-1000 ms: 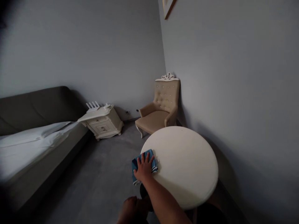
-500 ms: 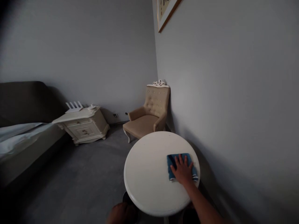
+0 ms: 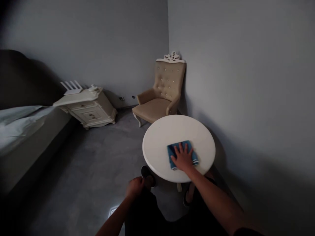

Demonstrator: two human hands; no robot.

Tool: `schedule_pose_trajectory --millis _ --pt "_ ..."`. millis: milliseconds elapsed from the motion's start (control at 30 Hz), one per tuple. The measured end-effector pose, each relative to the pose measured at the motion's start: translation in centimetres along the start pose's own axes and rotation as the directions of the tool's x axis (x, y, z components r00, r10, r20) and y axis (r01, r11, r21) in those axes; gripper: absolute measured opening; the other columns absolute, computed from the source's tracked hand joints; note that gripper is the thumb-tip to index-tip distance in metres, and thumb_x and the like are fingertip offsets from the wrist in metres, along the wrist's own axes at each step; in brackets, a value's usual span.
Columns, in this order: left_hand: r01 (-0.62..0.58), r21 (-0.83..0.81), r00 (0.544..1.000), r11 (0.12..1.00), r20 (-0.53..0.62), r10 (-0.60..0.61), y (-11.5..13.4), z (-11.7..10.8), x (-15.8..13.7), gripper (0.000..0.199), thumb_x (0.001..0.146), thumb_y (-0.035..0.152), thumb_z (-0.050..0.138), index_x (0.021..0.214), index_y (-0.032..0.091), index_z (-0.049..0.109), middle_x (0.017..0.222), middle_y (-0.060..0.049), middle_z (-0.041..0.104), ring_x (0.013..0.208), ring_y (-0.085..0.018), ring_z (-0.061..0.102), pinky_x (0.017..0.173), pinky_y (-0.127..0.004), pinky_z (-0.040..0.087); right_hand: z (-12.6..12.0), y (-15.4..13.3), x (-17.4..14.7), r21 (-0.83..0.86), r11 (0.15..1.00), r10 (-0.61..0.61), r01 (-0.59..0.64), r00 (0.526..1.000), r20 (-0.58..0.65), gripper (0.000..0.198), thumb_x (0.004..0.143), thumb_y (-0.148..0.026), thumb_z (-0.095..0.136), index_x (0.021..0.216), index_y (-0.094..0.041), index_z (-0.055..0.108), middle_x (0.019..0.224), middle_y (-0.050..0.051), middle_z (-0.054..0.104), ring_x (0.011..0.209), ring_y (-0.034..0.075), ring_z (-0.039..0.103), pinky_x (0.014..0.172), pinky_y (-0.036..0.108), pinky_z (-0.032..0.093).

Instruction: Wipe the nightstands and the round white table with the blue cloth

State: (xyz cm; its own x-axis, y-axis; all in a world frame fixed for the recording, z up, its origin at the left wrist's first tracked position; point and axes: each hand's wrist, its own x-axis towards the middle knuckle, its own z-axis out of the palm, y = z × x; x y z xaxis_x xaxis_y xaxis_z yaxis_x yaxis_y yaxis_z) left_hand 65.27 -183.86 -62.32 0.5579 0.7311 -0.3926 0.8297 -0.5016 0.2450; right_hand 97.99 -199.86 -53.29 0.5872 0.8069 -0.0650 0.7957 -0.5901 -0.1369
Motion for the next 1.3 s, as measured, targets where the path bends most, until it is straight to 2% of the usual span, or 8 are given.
schedule_pose_trajectory --millis 167,233,333,500,767,900,1067,1300 --pt "0.021 0.063 1.000 0.998 0.003 -0.021 0.4 -0.1 -0.4 0.056 0.122 0.043 0.038 0.123 0.018 0.088 0.137 -0.019 0.087 0.128 -0.031 0.082 0.106 -0.035 0.057 1.1 -14.2 -0.3 0.199 0.930 -0.318 0.310 0.948 0.007 0.087 0.113 -0.070 0.060 0.187 -0.027 0.046 0.200 0.014 0.018 0.183 0.056 0.004 0.140 0.088 -0.002" --pt "0.032 0.088 0.999 0.996 0.011 -0.033 0.7 0.0 -0.4 0.051 0.121 0.038 0.041 0.126 0.017 0.087 0.139 -0.020 0.086 0.129 -0.031 0.082 0.106 -0.034 0.056 1.1 -17.0 -0.1 0.229 0.903 -0.375 0.363 0.927 0.012 0.087 0.112 -0.067 0.064 0.187 -0.027 0.046 0.201 0.013 0.016 0.184 0.054 0.002 0.141 0.086 -0.003" --pt "0.055 0.128 0.998 0.990 0.012 -0.057 0.8 0.5 0.0 0.048 0.121 0.034 0.041 0.125 0.016 0.086 0.137 -0.020 0.087 0.128 -0.029 0.082 0.105 -0.034 0.055 1.0 -17.0 0.1 0.245 0.884 -0.413 0.398 0.910 0.013 0.086 0.112 -0.066 0.065 0.186 -0.027 0.046 0.201 0.010 0.016 0.185 0.051 0.001 0.142 0.085 -0.003" --pt "0.010 0.154 1.000 0.988 -0.014 -0.008 0.9 1.2 0.2 0.049 0.120 0.035 0.040 0.114 0.017 0.086 0.130 -0.018 0.088 0.122 -0.028 0.081 0.105 -0.034 0.055 0.5 -7.9 -2.0 0.219 0.901 -0.384 0.375 0.923 0.001 0.089 0.114 -0.075 0.055 0.187 -0.026 0.044 0.200 0.009 0.021 0.185 0.048 0.004 0.145 0.080 -0.002" --pt "-0.060 0.144 0.998 0.988 -0.019 0.064 3.3 1.4 1.1 0.051 0.119 0.044 0.044 0.114 0.019 0.088 0.129 -0.019 0.088 0.119 -0.032 0.080 0.106 -0.039 0.055 -2.0 18.1 -6.3 -0.087 0.996 0.002 0.002 0.999 0.050 0.077 0.120 -0.054 0.038 0.190 -0.022 0.038 0.201 0.006 0.014 0.186 0.045 0.000 0.146 0.077 0.001" --pt "-0.076 0.057 0.997 0.995 -0.018 0.077 3.4 1.5 1.2 0.048 0.117 0.047 0.051 0.113 0.020 0.090 0.125 -0.016 0.088 0.117 -0.032 0.079 0.106 -0.039 0.053 -2.7 23.5 -8.0 -0.206 0.977 -0.030 0.063 0.987 0.159 0.074 0.118 -0.042 0.039 0.188 -0.016 0.042 0.202 0.008 0.010 0.186 0.042 -0.014 0.147 0.074 0.002" --pt "0.037 -0.060 0.999 0.998 -0.032 -0.038 2.6 1.4 0.9 0.047 0.114 0.056 0.059 0.113 0.019 0.089 0.131 -0.019 0.087 0.119 -0.034 0.076 0.109 -0.041 0.050 -1.6 16.9 -9.3 -0.156 0.906 -0.299 0.394 0.855 0.423 0.078 0.112 -0.065 0.064 0.184 -0.038 0.051 0.201 -0.004 0.017 0.182 0.050 -0.025 0.141 0.086 -0.012" --pt "-0.005 -0.167 1.000 0.986 -0.021 0.001 0.9 2.1 1.3 0.048 0.117 0.052 0.057 0.121 0.015 0.087 0.130 -0.023 0.085 0.115 -0.033 0.076 0.110 -0.042 0.050 0.1 1.5 -7.4 -0.025 0.763 -0.566 0.646 0.686 0.457 0.077 0.114 -0.064 0.069 0.185 -0.047 0.046 0.200 -0.007 0.016 0.182 0.058 -0.011 0.139 0.090 -0.015"
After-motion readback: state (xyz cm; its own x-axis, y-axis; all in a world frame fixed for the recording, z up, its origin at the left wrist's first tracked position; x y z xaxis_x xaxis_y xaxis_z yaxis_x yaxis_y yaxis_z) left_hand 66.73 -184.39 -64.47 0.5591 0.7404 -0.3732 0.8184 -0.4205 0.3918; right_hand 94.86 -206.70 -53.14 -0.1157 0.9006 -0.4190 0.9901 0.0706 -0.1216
